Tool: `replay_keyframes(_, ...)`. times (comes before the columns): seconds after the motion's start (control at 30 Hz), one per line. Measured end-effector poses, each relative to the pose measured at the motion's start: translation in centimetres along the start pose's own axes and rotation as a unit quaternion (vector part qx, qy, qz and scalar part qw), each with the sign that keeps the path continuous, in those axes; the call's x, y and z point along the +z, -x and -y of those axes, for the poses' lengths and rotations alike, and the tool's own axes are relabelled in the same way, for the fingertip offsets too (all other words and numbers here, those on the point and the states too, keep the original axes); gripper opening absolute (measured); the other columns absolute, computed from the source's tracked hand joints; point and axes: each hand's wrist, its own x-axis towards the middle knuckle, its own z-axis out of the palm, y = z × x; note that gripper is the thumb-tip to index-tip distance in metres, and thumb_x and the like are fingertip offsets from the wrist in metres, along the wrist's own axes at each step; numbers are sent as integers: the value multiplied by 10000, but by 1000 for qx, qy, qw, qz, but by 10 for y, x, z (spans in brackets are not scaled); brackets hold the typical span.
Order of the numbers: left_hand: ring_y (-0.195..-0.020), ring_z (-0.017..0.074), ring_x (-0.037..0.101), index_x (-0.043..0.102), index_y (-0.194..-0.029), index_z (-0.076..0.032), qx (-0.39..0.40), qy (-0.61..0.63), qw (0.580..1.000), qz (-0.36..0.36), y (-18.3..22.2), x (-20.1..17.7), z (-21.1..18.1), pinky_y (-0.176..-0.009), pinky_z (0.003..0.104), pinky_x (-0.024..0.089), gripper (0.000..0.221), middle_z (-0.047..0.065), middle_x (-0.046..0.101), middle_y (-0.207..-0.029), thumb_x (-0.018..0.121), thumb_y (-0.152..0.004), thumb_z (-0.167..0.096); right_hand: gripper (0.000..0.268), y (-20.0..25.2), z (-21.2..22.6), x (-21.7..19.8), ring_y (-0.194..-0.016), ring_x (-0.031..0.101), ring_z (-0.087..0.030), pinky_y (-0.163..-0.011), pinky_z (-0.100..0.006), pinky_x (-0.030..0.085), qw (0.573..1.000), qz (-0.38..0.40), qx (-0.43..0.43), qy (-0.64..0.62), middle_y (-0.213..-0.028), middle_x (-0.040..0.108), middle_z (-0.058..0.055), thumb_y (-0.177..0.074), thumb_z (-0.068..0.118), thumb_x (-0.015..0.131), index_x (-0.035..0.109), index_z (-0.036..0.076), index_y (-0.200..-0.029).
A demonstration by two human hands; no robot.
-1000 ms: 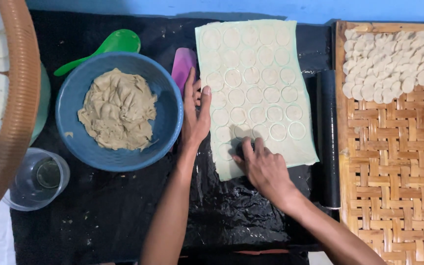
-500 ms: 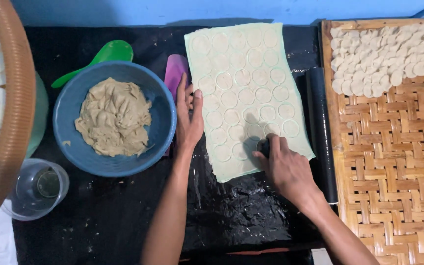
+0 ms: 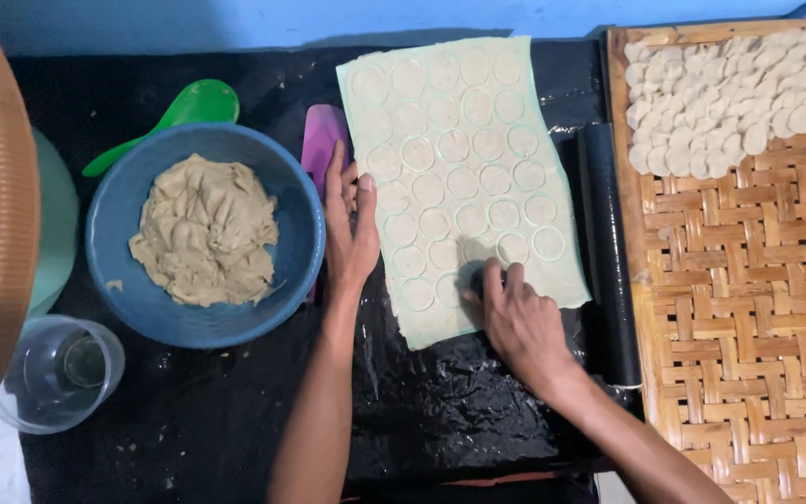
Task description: Rolling out dough and cutting it into circular shapes for snacks.
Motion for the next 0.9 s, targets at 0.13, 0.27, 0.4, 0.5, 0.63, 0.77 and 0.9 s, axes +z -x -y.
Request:
replay_keyframes(0.13, -1279, 230, 631, 258, -1619, 8, -7, 5, 1000, 8, 5, -2, -2, -1081, 355, 485, 565, 202, 629, -1400, 497, -1127, -133, 577, 2, 0, -8, -485, 645, -198, -329, -329, 505, 997, -19, -68, 1, -954, 606, -207, -1052, 500, 379, 487, -33, -1243)
replay_keyframes(0.27, -1239, 228, 642, 280, -1619, 5, -3, 7, 1000, 1, 1, 1, 0, -1066, 349, 499, 553, 194, 644, -1403, 482, -1121, -125, 590, 0, 10, -19, -515, 675, -242, -341, -336, 513, 1000, -9, 0, -5, -964, 613, -221, -1058, 506, 372, 454, -27, -1295)
replay_keyframes(0.4, -1270, 225, 627, 271, -1613, 13, 2, 15, 1000, 6, 0, -1, 3, -1079, 350, 482, 551, 205, 632, -1395, 489, -1122, -111, 565, 2, -1, -65, -625, 708, -378, -491, -446, 562, 983, 107, 82, -122, -1028, 648, -248, -1063, 515, 382, 433, 20, -1330)
replay_keyframes(0.5, -1277, 219, 620, 271, -1617, 18, 10, 22, 1000, 4, 2, -1, 2, -1105, 352, 477, 545, 205, 634, -1385, 476, -1129, -111, 516, 17, -18, -75, -750, 706, -442, -648, -547, 557, 973, 45, 127, -189, -1095, 669, -232, -1028, 488, 451, 465, 62, -1319)
replay_keyframes(0.63, -1234, 221, 631, 289, -1613, 25, 4, 7, 1000, 12, 0, -1, -6, -1077, 350, 482, 545, 204, 651, -1369, 480, -1120, -108, 513, 22, -29, -64, -817, 705, -448, -668, -551, 562, 979, -15, 109, -169, -1158, 640, -237, -989, 447, 512, 470, 51, -1313)
replay_keyframes(0.77, -1254, 224, 629, 274, -1608, 23, 0, -3, 1000, 7, 2, -2, -5, -1083, 352, 482, 541, 199, 640, -1383, 472, -1121, -104, 497, 20, -31, -50, -823, 714, -420, -638, -507, 576, 989, 0, 64, -132, -1116, 628, -239, -1000, 426, 515, 471, 28, -1294)
replay_keyframes(0.9, -1311, 237, 607, 266, -1618, 21, 2, 11, 1000, 9, 1, 0, -2, -1118, 363, 467, 539, 199, 616, -1405, 466, -1134, -106, 508, 12, -31, -33, -741, 722, -377, -515, -447, 578, 995, -8, 32, -91, -1073, 615, -236, -1014, 437, 489, 472, 4, -1279)
